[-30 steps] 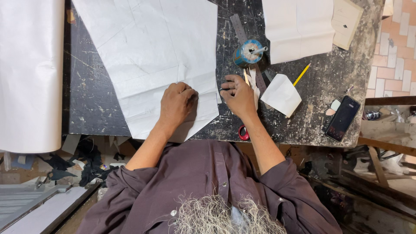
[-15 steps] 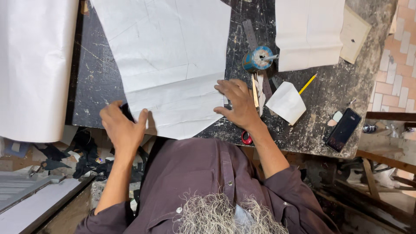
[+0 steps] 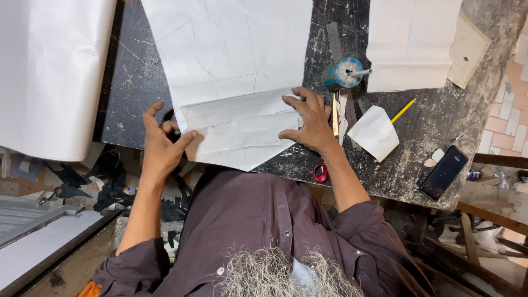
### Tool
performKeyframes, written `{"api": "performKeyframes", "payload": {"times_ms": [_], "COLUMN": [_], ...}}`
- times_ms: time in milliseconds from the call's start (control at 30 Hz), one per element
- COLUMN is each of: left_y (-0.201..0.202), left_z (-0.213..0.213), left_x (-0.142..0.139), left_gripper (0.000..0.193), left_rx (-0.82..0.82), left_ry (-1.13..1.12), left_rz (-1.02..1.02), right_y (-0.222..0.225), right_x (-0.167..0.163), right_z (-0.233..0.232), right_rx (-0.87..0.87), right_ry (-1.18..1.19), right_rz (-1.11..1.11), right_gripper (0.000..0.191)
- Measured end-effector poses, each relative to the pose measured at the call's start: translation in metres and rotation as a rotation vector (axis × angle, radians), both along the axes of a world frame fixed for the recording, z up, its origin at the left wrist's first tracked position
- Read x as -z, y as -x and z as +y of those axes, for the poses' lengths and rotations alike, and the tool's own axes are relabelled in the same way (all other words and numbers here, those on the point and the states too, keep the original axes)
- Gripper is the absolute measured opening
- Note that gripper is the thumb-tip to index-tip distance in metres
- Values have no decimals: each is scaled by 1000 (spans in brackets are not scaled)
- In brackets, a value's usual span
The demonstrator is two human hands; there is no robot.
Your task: The person cuts a large sheet of paper along drawn lines using red-handled scissors. They fold the paper to align edges, trim small sections, and occasionally use a marker to adjust the pattern. The cut pieces are set aside on the table.
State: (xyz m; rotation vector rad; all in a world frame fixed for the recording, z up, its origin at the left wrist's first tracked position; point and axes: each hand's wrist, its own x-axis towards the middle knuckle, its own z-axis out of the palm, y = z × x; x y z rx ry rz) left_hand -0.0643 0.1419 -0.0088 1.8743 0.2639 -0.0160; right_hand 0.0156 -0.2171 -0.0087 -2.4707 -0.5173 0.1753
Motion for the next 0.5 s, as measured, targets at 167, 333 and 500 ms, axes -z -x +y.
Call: {"api": "performKeyframes", "payload": {"times_ms": [167, 333, 500], "left_y": [0, -8, -16], "left_z": [-3, 4, 12], "left_x": [7, 2, -2], "left_gripper": [71, 64, 63], "left_rx": [-53, -124, -157], "left_ry": [344, 605, 692], "left_rz": [-87, -88, -99], "right_y": [2, -4, -5], "right_x": [-5, -6, -6], "right_z": [-1, 0, 5], "right_rx": [88, 171, 155], "right_ry": [-199, -681, -728], "right_rz": [44, 354, 393], "right_gripper": [108, 119, 123]}}
